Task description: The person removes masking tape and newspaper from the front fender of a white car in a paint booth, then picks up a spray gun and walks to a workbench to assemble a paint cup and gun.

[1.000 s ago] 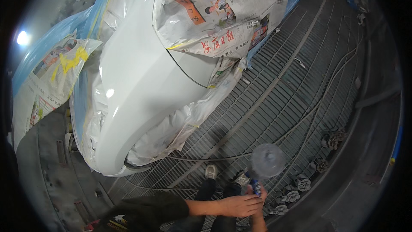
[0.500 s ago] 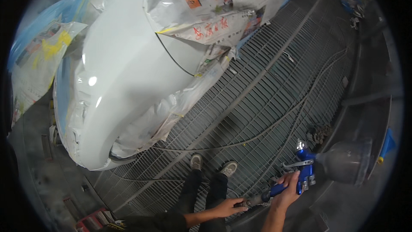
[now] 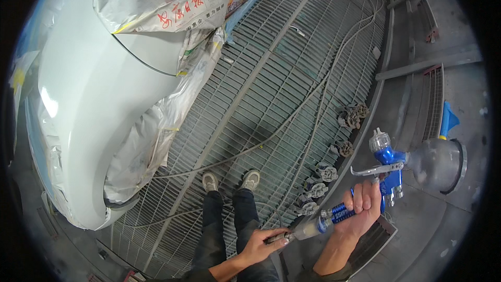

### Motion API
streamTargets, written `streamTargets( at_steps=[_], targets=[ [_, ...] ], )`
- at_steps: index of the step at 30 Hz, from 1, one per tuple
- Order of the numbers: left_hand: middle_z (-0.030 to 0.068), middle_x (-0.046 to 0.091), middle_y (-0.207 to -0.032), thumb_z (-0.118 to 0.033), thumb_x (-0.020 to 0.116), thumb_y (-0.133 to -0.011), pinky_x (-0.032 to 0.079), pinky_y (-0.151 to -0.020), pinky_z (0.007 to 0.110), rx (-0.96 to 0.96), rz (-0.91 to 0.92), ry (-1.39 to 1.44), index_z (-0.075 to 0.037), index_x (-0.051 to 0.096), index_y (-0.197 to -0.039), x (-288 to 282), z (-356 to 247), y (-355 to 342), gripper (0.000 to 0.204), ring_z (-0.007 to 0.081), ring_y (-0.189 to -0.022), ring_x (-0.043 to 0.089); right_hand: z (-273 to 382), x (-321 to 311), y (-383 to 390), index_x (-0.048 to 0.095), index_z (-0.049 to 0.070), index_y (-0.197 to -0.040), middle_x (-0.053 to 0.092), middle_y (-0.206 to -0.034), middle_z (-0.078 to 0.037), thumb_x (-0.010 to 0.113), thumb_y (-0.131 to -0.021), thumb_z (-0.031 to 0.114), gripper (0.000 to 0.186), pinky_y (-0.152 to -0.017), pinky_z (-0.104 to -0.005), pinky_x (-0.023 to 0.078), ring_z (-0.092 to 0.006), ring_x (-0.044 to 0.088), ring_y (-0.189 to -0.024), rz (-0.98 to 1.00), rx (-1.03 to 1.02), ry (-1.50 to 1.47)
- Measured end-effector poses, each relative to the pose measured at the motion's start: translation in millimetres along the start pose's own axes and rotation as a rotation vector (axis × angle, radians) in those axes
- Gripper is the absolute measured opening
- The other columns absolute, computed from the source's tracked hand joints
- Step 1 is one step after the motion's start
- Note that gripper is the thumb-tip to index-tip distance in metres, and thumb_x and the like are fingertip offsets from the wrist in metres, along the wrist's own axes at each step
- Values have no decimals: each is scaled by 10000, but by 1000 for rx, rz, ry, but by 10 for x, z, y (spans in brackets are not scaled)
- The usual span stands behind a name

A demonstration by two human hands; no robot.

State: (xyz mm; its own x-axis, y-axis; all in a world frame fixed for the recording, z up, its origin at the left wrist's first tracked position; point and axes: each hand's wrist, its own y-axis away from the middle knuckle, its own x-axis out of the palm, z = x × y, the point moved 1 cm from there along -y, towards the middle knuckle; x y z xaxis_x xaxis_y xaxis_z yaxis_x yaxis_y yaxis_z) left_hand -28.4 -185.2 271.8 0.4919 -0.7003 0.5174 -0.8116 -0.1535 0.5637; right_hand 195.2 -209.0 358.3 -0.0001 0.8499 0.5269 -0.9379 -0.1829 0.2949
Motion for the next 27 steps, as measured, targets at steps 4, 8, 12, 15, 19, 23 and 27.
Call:
streamTargets(
  at_steps=[4, 8, 12, 15, 19, 23, 27],
  targets=[
    [11, 624, -767, -240, 675, -919, 401, -618, 218, -129, -28, 48, 24, 659, -1152, -28, 20, 94, 353, 28, -708, 501, -3, -134, 53, 450, 112, -812, 313, -597, 80, 459, -1008, 153, 201, -417, -200, 301, -10, 294, -469, 18, 22, -54],
    [39, 657, -850, -258, 657, -927, 427, -676, 227, -88, -37, 27, 17, 644, -1166, -30, 105, 65, 364, 58, -751, 543, -30, -208, 61, 447, 118, -796, 321, -597, 81, 468, -1003, 155, 212, -425, -204, 308, -12, 298, -468, -34, 33, -14],
    [104, 688, -983, -301, 629, -935, 473, -751, 284, 10, -15, -176, -34, 596, -1218, -140, 658, -224, 391, 150, -834, 634, -188, -488, -33, 415, 144, -705, 283, -561, 73, 535, -964, 183, 288, -455, -237, 276, -41, 296, -464, -22, 81, 237],
    [154, 674, -902, -287, 632, -931, 493, -738, 302, -52, -26, -406, -43, 558, -1241, -283, 983, -436, 401, 220, -804, 661, -194, -639, -130, 391, 134, -649, 311, -553, 46, 559, -940, 169, 338, -471, -263, 281, -72, 302, -466, -105, -39, 414],
    [187, 691, -948, -342, 575, -949, 512, -761, 435, -194, -299, -738, -17, 554, -1197, -802, 1767, -635, 409, 355, -882, 671, -80, -1034, -168, 410, 106, -650, 340, -549, 19, 560, -931, 161, 324, -483, -277, 311, -97, 319, -460, -44, -96, 515],
    [204, 683, -1016, -346, 563, -953, 510, -806, 465, -311, -232, -844, -19, 490, -1307, -973, 2103, -1020, 487, 370, -941, 653, -129, -1123, -67, 418, 106, -652, 340, -546, 18, 569, -943, 163, 333, -485, -277, 309, -105, 321, -459, -71, -14, 621],
    [203, 640, -1169, -342, 557, -956, 499, -847, 455, -274, -147, -794, -82, 397, -1407, -873, 2092, -1348, 545, 366, -1020, 637, -229, -1393, 36, 442, 94, -663, 374, -529, 11, 580, -950, 164, 326, -450, -290, 319, -106, 344, -433, -49, -38, 689]
  ],
)
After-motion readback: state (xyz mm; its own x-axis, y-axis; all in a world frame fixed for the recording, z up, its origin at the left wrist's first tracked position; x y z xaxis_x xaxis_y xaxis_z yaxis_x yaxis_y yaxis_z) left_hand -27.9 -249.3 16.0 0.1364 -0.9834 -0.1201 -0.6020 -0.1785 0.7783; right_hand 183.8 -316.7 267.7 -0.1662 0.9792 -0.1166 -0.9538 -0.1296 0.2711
